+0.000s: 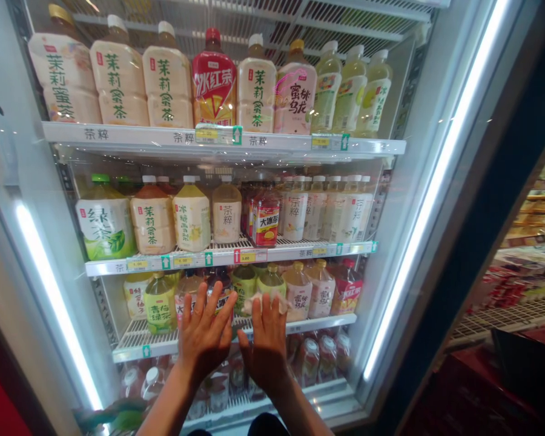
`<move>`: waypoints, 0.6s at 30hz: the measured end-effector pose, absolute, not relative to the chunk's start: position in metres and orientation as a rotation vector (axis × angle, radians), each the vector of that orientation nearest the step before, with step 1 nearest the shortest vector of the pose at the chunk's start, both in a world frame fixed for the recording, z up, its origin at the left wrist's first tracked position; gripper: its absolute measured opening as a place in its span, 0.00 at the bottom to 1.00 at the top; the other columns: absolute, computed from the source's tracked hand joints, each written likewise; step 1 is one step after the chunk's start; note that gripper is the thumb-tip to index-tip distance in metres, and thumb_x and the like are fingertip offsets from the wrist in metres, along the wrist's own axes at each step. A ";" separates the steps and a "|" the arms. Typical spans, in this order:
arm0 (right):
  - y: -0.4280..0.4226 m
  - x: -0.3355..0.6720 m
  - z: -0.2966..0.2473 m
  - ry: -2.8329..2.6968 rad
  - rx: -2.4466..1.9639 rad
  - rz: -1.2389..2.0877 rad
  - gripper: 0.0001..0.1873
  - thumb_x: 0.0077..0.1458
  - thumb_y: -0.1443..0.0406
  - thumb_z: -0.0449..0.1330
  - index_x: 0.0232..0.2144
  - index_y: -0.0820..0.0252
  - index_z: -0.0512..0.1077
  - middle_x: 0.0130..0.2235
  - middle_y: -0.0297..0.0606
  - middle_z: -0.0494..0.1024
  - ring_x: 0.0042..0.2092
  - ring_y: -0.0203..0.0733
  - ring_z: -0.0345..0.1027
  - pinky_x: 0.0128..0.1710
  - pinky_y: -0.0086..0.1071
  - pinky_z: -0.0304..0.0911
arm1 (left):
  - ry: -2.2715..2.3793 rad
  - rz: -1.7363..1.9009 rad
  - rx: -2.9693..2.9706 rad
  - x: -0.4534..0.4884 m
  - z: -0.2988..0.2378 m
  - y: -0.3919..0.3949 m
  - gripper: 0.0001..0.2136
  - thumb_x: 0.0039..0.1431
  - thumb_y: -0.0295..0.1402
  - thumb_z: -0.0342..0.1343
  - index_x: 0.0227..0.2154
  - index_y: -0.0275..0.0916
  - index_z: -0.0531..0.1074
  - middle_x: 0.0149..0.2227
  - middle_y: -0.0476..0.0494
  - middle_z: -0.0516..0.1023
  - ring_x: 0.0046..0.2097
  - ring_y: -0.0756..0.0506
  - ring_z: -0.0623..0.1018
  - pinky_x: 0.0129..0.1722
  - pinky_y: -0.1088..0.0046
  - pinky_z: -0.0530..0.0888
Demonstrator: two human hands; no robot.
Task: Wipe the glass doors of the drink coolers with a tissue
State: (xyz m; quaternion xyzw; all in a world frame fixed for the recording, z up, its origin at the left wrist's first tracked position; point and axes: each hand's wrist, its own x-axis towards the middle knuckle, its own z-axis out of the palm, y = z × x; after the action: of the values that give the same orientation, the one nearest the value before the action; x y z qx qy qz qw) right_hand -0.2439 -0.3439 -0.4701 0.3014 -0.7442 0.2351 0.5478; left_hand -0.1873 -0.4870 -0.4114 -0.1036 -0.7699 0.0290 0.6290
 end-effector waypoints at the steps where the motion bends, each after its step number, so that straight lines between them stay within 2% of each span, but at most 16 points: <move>1: -0.346 -0.246 -0.451 -1.756 0.702 0.590 0.40 0.69 0.61 0.52 0.75 0.67 0.39 0.75 0.53 0.46 0.76 0.63 0.36 0.68 0.65 0.52 | -1.760 0.067 -0.240 -0.187 -0.411 -0.487 0.32 0.60 0.29 0.58 0.68 0.50 0.61 0.72 0.49 0.57 0.74 0.40 0.54 0.75 0.54 0.47; 4: -0.349 -0.243 -0.429 -1.767 0.715 0.642 0.40 0.69 0.62 0.50 0.75 0.65 0.38 0.75 0.51 0.45 0.76 0.63 0.36 0.69 0.64 0.51 | -1.751 0.067 -0.241 -0.188 -0.411 -0.487 0.32 0.60 0.29 0.58 0.68 0.50 0.61 0.72 0.49 0.57 0.74 0.41 0.54 0.75 0.54 0.47; 9: -0.339 -0.227 -0.504 -1.849 0.754 0.536 0.38 0.70 0.60 0.50 0.74 0.70 0.42 0.75 0.54 0.44 0.76 0.60 0.38 0.65 0.58 0.61 | -1.748 0.066 -0.245 -0.188 -0.411 -0.487 0.32 0.59 0.27 0.58 0.67 0.49 0.62 0.71 0.49 0.57 0.74 0.41 0.54 0.75 0.55 0.48; 11: -0.338 -0.226 -0.513 -1.845 0.766 0.514 0.39 0.70 0.59 0.50 0.74 0.70 0.42 0.75 0.54 0.45 0.75 0.60 0.39 0.64 0.58 0.63 | -1.752 0.065 -0.250 -0.187 -0.411 -0.488 0.32 0.59 0.28 0.58 0.67 0.50 0.62 0.72 0.49 0.57 0.74 0.41 0.54 0.75 0.55 0.48; 16: -0.351 -0.240 -0.441 -1.785 0.704 0.590 0.41 0.69 0.60 0.51 0.75 0.68 0.38 0.75 0.53 0.44 0.76 0.64 0.34 0.67 0.64 0.54 | -1.755 0.072 -0.241 -0.187 -0.411 -0.488 0.32 0.60 0.29 0.58 0.68 0.50 0.61 0.72 0.49 0.57 0.74 0.41 0.54 0.75 0.55 0.47; 18: -0.352 -0.241 -0.431 -1.801 0.688 0.627 0.41 0.69 0.61 0.52 0.75 0.65 0.37 0.75 0.51 0.44 0.76 0.63 0.36 0.68 0.64 0.52 | -1.756 0.065 -0.240 -0.187 -0.411 -0.488 0.32 0.60 0.30 0.58 0.68 0.51 0.61 0.71 0.49 0.58 0.74 0.41 0.54 0.75 0.54 0.47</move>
State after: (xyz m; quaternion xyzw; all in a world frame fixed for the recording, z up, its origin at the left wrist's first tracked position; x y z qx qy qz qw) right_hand -0.2409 -0.3523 -0.4314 0.2882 -0.7539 0.2627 0.5288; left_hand -0.1873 -0.4879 -0.4114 -0.1048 -0.7674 0.0286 0.6319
